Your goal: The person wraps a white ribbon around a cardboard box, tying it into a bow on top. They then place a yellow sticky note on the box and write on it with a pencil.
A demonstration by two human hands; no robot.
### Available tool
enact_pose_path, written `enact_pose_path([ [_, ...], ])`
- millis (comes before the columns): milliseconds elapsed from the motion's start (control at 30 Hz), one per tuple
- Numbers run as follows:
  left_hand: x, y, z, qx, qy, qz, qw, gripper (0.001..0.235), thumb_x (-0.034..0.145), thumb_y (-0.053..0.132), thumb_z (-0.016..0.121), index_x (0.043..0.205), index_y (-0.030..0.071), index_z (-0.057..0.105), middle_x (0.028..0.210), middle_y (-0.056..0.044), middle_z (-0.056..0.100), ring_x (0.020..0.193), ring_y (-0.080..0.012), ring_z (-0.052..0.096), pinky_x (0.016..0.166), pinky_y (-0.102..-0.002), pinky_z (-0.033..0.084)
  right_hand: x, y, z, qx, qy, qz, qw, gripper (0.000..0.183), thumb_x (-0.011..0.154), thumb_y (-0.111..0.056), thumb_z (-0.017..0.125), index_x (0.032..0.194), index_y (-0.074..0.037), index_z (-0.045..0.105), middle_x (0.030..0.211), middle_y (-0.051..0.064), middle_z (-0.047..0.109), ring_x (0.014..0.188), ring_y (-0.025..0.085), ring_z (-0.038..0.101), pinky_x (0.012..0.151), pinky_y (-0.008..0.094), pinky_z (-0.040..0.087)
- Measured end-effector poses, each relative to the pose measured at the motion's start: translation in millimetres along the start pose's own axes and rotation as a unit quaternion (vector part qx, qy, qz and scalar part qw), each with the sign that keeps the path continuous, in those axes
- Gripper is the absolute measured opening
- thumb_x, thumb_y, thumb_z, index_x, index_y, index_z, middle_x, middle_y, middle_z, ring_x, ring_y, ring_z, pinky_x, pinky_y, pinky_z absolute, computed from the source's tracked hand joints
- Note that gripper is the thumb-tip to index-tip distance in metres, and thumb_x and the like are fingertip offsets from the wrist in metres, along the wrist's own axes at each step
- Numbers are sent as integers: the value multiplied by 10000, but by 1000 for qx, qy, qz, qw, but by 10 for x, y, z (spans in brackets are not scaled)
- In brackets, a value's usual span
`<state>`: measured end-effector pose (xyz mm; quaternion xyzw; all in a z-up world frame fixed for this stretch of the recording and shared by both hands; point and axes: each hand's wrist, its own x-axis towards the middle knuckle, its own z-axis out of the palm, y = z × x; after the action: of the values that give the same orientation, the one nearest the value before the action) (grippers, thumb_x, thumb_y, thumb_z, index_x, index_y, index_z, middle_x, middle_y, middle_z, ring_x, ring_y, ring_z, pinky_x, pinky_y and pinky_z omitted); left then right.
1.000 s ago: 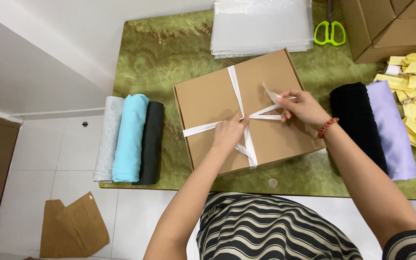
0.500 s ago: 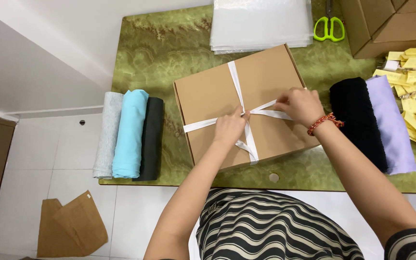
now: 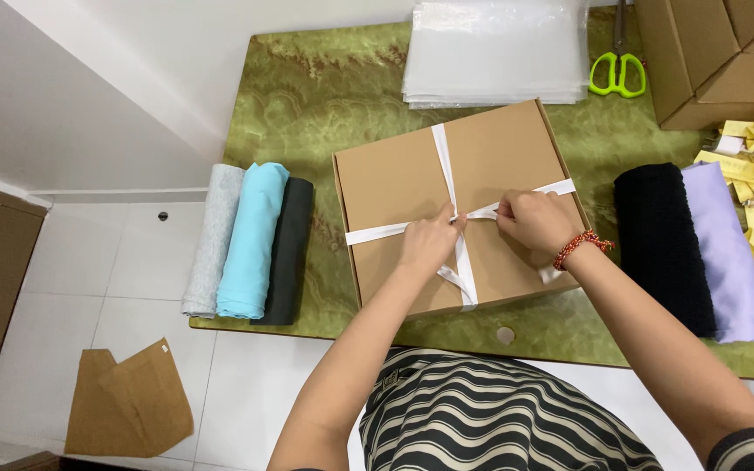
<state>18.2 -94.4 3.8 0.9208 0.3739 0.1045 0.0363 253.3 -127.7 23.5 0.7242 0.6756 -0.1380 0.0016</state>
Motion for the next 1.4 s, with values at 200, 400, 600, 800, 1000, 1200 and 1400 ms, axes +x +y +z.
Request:
enact_pose_path([
  [200, 26, -43, 54, -12, -20, 3, 1000, 319, 1003, 109, 604, 1248, 244, 757, 1126, -2, 603, 762, -433, 791, 655, -563, 643, 41, -109, -317, 98, -84, 44, 991, 374, 908, -508, 727, 1137, -218, 785, 1048, -6, 856, 1181, 310, 753, 1015, 490, 527],
  [400, 7, -23, -29, -4, -28, -2, 1000, 329, 994, 87, 606, 1250, 240, 743, 1145, -4, 590, 792, -436, 795, 690, -568, 645, -19, -203, -514, 143, -148, 67, 976, 400, 922, -468, 663, 1087, -161, 859, 899, 5, 881, 1164, 336, 753, 1063, 473, 532],
  [600, 5, -20, -12, -9, -36, -5, 999, 321, 1013, 104, 588, 1248, 251, 750, 1132, -7, 597, 783, -433, 793, 691, -556, 647, 42, -196, -463, 124, -194, 36, 972, 396, 932, -436, 644, 1092, -151, 868, 808, -33, 869, 1047, 303, 784, 991, 411, 556],
  [800, -21, -9, -41, -5, -35, -3, 999, 312, 1030, 120, 590, 1256, 251, 760, 1135, -8, 600, 792, -430, 797, 707, -549, 653, -57, -264, -602, 194, -229, 49, 953, 362, 936, -366, 634, 1067, -100, 841, 759, -19, 870, 807, 188, 840, 902, 317, 587],
  [1000, 72, -92, 98, -15, -46, -9, 999, 299, 1055, 188, 594, 1256, 319, 772, 1149, -3, 611, 813, -419, 797, 736, -548, 654, 59, -44, -421, 358, -309, 17, 881, 295, 1004, -168, 632, 1096, 57, 799, 855, 215, 859, 799, 273, 838, 833, 346, 616],
  [1200, 23, -279, -306, -248, -106, -101, 958, 401, 1050, 124, 547, 1302, 360, 751, 1153, -79, 663, 1023, -505, 734, 909, -550, 620, -81, 77, -354, 467, -247, -3, 849, 254, 1021, -144, 663, 1064, 48, 824, 957, 185, 840, 895, 273, 805, 860, 373, 601],
  [1400, -50, -199, -883, -283, -111, -97, 948, 244, 993, 238, 715, 1206, 321, 799, 967, -49, 737, 987, -351, 773, 845, -466, 624, -340, 70, -303, 540, -219, 1, 813, 233, 1015, -115, 685, 1016, 51, 849, 879, 167, 830, 834, 209, 753, 761, 320, 594],
])
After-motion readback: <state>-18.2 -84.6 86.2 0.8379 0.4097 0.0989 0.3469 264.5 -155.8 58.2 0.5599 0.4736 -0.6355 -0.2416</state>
